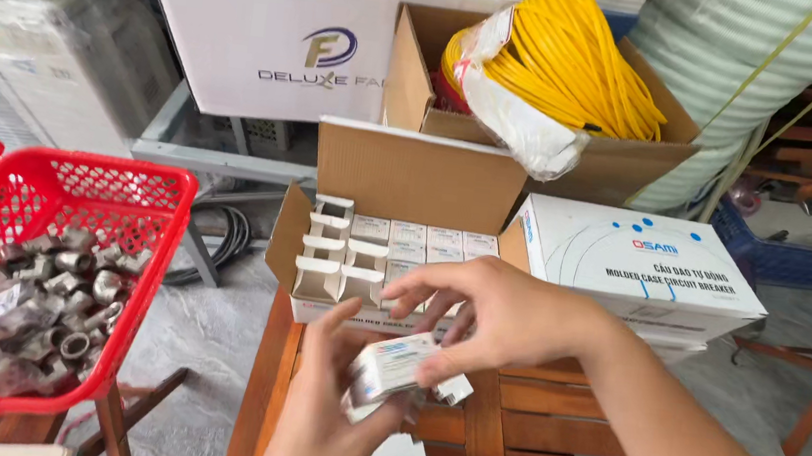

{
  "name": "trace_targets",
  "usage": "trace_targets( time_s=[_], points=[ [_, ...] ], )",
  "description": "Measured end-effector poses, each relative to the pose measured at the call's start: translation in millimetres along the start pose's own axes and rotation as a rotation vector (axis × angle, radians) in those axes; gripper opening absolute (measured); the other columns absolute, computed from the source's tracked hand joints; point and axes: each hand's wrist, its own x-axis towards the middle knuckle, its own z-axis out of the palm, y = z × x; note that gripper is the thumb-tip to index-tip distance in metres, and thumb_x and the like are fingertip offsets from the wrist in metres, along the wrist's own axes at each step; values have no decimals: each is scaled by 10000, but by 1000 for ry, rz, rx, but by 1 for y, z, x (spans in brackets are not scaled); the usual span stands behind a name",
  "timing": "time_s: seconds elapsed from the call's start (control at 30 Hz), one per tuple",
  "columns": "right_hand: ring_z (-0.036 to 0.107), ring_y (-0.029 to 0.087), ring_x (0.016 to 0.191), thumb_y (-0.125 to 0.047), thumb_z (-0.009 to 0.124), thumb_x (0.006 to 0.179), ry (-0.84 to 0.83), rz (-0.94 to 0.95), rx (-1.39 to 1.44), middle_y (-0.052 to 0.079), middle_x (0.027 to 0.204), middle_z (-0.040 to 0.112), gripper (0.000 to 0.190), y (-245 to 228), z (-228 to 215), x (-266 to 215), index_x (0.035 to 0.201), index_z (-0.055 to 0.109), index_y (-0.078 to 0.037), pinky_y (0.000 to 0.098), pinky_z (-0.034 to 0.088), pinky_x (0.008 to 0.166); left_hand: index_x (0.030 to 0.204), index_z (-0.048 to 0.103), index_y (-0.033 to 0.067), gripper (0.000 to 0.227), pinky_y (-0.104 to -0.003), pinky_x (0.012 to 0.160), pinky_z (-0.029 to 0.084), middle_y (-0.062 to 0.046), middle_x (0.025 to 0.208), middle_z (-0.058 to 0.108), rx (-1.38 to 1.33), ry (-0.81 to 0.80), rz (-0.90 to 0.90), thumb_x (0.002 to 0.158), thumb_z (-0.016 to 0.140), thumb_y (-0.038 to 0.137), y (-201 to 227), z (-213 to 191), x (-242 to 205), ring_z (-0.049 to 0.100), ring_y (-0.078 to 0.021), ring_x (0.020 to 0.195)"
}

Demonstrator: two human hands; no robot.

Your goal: The person takes white molded case circuit breakers out of boxes, removes small components from plastic bags, and places the breakers back into a segmented cardboard organizer box.

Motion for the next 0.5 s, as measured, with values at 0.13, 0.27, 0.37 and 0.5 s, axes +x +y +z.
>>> trace_targets(
  time_s=[0.13,0.27,0.37,0.5],
  points=[
    [665,39,889,-298,911,648,57,-92,-13,-81,1116,762,686,3,-20,-1,1292,715,-166,216,562,768,1405,378,122,747,-302,731,586,-91,1032,742,66,-97,-23,794,806,178,20,12,38,723,-149,860],
    [615,50,811,-226,865,715,354,-65,-319,-99,967,774,424,19,-43,29,1127,764,-212,235,472,730,1355,491,182,641,-410,694,552,-72,1188,703,595,21,185,754,713,143,3,-5,73,680,-294,890],
    [679,130,920,-185,757,703,653,-75,-419,-42,1055,780,438,71,-47,76,1141,746,-213,279,490,837,1125,647,180,328,-485,724,473,-64,1125,657,1084,208,418,810,604,96,-23,-28,75,593,-371,906],
    [712,198,1043,-181,698,763,689,-46,-314,-7,1179,767,475,86,-27,117,1238,688,-206,335,525,891,907,669,199,57,-452,667,436,8,976,638,1196,325,448,896,665,255,-40,-34,49,574,-300,780]
  ],
)
